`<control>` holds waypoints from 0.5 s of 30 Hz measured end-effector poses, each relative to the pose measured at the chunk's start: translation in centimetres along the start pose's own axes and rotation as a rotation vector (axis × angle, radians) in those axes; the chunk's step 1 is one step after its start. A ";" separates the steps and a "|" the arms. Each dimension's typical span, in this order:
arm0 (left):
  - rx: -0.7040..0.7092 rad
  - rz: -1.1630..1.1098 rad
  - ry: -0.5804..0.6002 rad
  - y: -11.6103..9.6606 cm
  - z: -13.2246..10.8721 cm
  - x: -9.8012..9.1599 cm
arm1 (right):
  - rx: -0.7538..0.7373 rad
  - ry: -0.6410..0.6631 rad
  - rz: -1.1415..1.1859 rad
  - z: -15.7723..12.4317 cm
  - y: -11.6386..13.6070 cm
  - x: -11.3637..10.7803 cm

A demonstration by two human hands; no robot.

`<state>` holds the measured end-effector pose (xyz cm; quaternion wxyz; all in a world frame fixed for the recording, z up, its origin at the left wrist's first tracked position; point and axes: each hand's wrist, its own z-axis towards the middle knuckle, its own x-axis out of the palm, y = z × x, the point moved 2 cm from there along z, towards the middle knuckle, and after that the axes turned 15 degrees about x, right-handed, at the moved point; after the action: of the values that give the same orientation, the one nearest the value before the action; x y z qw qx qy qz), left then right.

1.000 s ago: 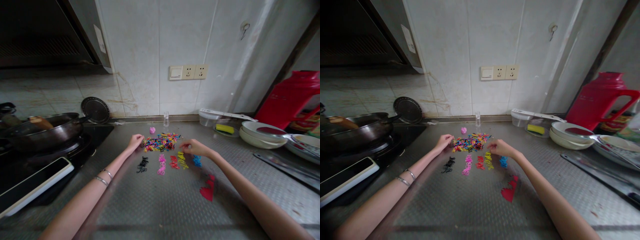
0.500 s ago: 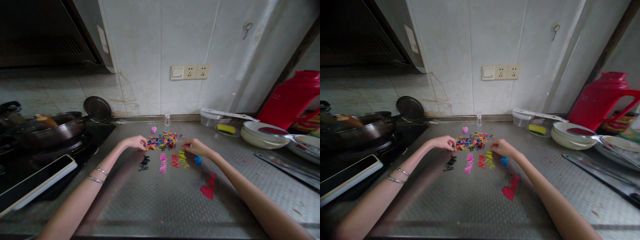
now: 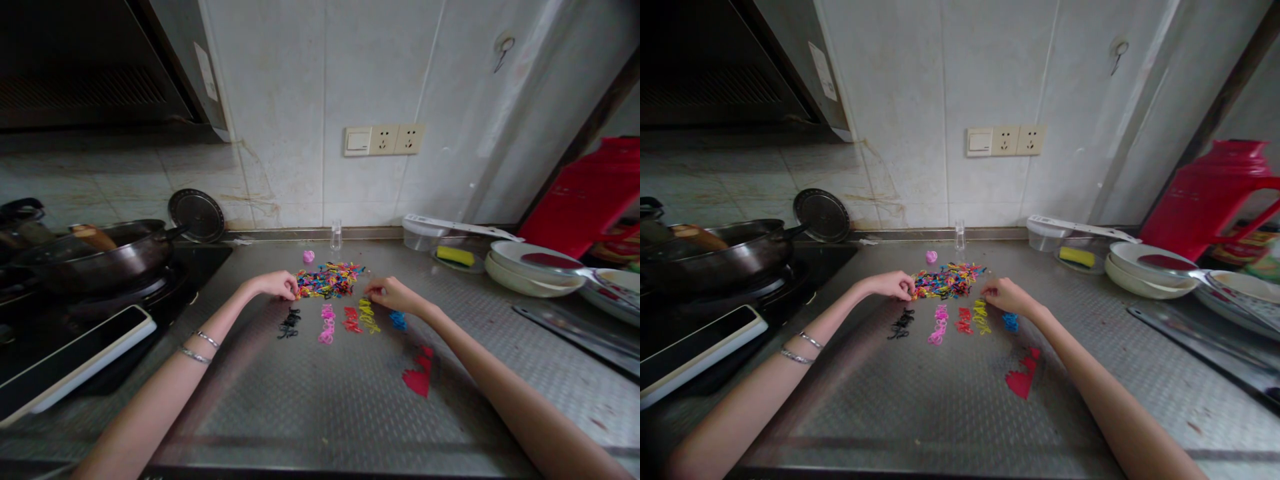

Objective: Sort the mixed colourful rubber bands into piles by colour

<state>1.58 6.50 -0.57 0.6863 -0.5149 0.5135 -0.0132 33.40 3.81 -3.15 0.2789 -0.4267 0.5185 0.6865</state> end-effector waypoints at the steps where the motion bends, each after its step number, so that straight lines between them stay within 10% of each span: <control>1: -0.014 -0.016 0.001 -0.1 0.0 0.1 | -0.004 0.001 0.001 0.0 0.0 0.0; 15: 0.028 -0.011 -0.062 0.0 -0.2 -0.7 | 0.003 -0.037 -0.014 -0.1 0.2 -0.2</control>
<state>1.14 6.79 -0.02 0.7089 -0.5082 0.4889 -0.0086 33.32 3.62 -2.90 0.2938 -0.4174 0.5112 0.6915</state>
